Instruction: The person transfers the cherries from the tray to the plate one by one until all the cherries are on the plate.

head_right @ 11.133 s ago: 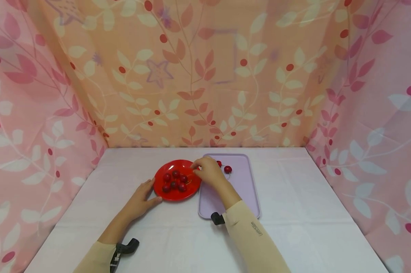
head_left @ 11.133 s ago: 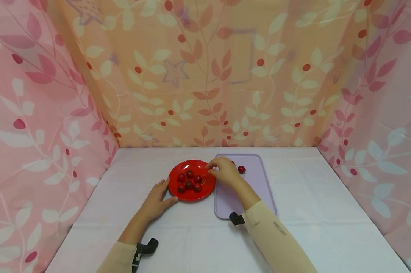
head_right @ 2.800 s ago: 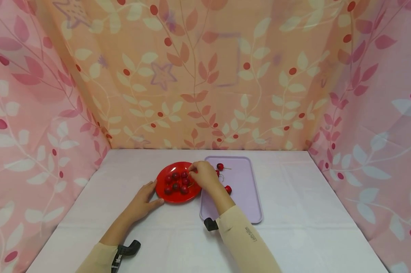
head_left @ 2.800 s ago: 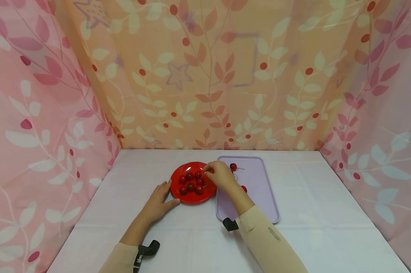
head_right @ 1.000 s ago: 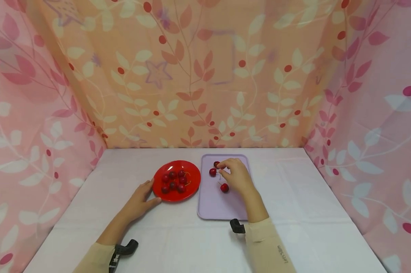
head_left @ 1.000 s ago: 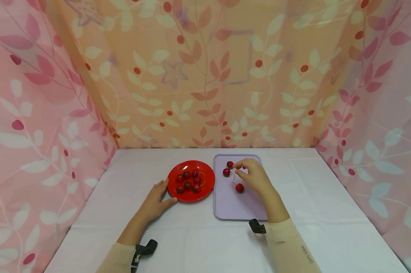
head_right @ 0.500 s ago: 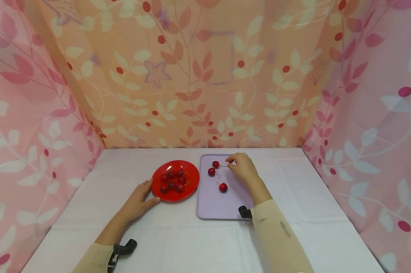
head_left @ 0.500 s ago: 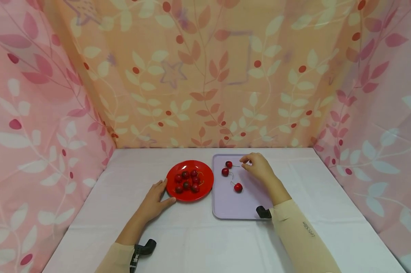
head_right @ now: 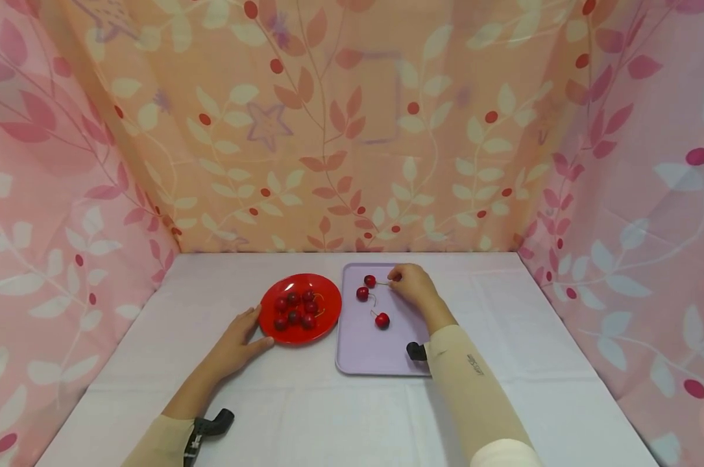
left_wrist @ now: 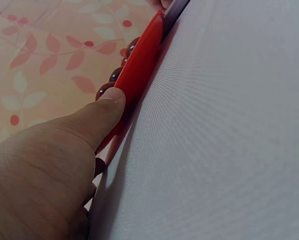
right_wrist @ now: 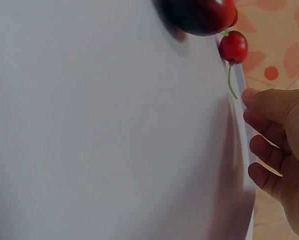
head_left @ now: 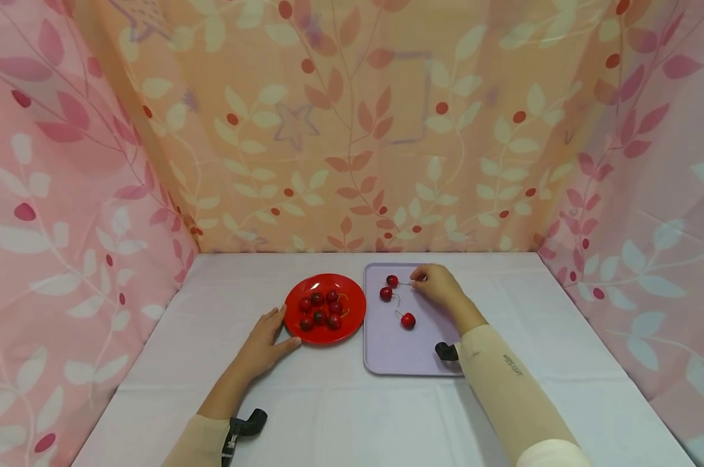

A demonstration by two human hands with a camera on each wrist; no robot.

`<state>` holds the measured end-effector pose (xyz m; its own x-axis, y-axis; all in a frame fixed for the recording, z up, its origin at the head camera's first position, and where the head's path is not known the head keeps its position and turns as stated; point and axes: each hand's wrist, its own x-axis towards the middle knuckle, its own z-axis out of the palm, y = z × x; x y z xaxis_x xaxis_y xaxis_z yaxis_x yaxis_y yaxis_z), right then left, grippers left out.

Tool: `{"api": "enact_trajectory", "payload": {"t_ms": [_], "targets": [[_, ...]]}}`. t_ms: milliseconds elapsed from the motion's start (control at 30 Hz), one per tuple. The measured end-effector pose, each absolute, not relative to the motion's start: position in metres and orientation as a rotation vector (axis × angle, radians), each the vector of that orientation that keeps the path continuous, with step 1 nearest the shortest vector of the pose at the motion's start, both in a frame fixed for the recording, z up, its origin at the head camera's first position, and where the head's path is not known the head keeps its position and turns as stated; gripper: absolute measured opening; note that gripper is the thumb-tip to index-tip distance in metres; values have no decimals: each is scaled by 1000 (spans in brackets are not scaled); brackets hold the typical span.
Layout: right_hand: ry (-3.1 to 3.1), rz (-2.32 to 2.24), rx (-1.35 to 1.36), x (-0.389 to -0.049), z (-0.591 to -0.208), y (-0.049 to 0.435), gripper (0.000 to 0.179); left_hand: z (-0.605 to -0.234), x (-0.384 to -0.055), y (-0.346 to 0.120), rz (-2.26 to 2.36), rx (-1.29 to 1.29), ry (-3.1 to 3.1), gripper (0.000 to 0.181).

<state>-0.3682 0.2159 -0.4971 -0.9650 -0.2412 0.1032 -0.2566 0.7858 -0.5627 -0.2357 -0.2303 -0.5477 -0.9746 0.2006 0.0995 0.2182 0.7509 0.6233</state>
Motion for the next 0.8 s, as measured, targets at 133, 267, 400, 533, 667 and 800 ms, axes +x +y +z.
{"api": "enact_trajectory", "payload": {"t_ms": [133,267,400,533,667,800], "targets": [[-2948,937,395,-370,-502,213,13,-546,-235,-230,-1044,-347,-2914,100],[-2951,926,382,-373,-505,209,12,-545,-235,-230,-1055,-353,-2911,99],[-2944,915,375,-373,-506,207,12,-544,-235,-230,-1046,-354,-2911,98],[-2938,926,382,-374,-507,206,11,-546,-235,-230,-1033,-351,-2912,99],[-2938,920,373,-374,-508,205,8,-547,-236,-231,-1031,-356,-2907,99],[-2942,893,364,-375,-509,204,6,-547,-235,-230,-1034,-357,-2904,99]]}}
